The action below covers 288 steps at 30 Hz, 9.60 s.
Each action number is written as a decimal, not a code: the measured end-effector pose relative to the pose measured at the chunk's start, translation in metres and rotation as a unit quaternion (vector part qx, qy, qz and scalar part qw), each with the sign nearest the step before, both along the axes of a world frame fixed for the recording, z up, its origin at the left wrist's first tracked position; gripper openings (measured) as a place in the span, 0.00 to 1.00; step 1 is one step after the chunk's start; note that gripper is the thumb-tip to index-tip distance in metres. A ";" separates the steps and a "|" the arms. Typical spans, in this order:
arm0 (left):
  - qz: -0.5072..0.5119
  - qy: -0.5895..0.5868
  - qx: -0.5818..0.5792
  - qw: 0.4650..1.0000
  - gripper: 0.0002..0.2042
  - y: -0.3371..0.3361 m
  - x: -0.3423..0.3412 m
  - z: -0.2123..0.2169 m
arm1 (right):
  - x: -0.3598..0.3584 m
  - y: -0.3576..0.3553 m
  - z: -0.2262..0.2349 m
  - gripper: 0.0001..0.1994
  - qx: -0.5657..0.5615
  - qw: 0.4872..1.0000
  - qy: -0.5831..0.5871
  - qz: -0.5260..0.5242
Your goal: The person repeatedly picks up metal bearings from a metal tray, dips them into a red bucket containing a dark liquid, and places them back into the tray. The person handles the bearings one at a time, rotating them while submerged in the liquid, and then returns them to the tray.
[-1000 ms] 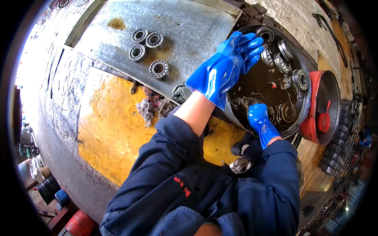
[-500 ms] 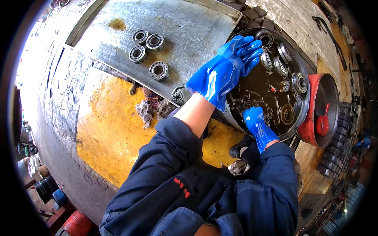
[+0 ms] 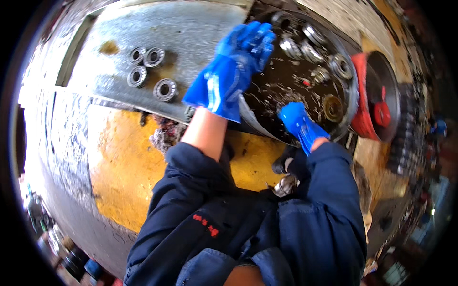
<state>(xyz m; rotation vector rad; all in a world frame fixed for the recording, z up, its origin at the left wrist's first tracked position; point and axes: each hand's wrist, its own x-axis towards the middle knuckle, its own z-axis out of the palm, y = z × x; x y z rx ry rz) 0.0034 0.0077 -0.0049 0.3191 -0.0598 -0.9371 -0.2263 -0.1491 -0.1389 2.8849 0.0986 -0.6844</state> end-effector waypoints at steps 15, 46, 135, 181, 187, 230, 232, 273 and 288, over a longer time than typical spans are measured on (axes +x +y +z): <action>-0.021 0.046 0.087 0.995 0.22 -0.009 0.013 -0.002 | 0.008 0.017 0.015 0.12 0.054 0.986 0.057 -0.147; 0.001 0.022 0.019 1.000 0.22 -0.004 0.015 -0.013 | 0.002 0.014 0.030 0.18 0.239 0.890 -0.048 -0.384; -0.024 0.054 0.078 0.995 0.20 -0.010 0.011 0.008 | 0.005 0.021 0.003 0.09 -0.052 0.993 0.091 -0.049; -0.007 0.041 0.057 0.997 0.24 0.002 0.008 0.006 | 0.005 0.003 0.011 0.12 0.195 0.912 -0.019 -0.361; -0.021 0.063 0.066 0.996 0.23 -0.004 0.013 0.006 | 0.028 0.031 0.027 0.08 -0.016 0.981 0.120 -0.154; -0.036 0.094 0.036 0.994 0.19 -0.006 0.016 0.003 | 0.031 0.034 0.031 0.13 -0.016 0.991 0.094 -0.095; -0.030 0.085 0.038 0.995 0.20 -0.001 0.015 -0.002 | 0.027 0.022 0.030 0.14 0.065 0.983 0.058 -0.162; -0.178 -0.121 0.156 0.964 0.23 -0.028 -0.057 -0.032 | -0.040 -0.012 0.143 0.17 0.608 0.400 -0.362 -0.583; -0.246 -0.108 0.241 0.933 0.20 -0.037 -0.086 -0.010 | -0.043 -0.016 0.125 0.16 0.690 0.270 -0.295 -0.603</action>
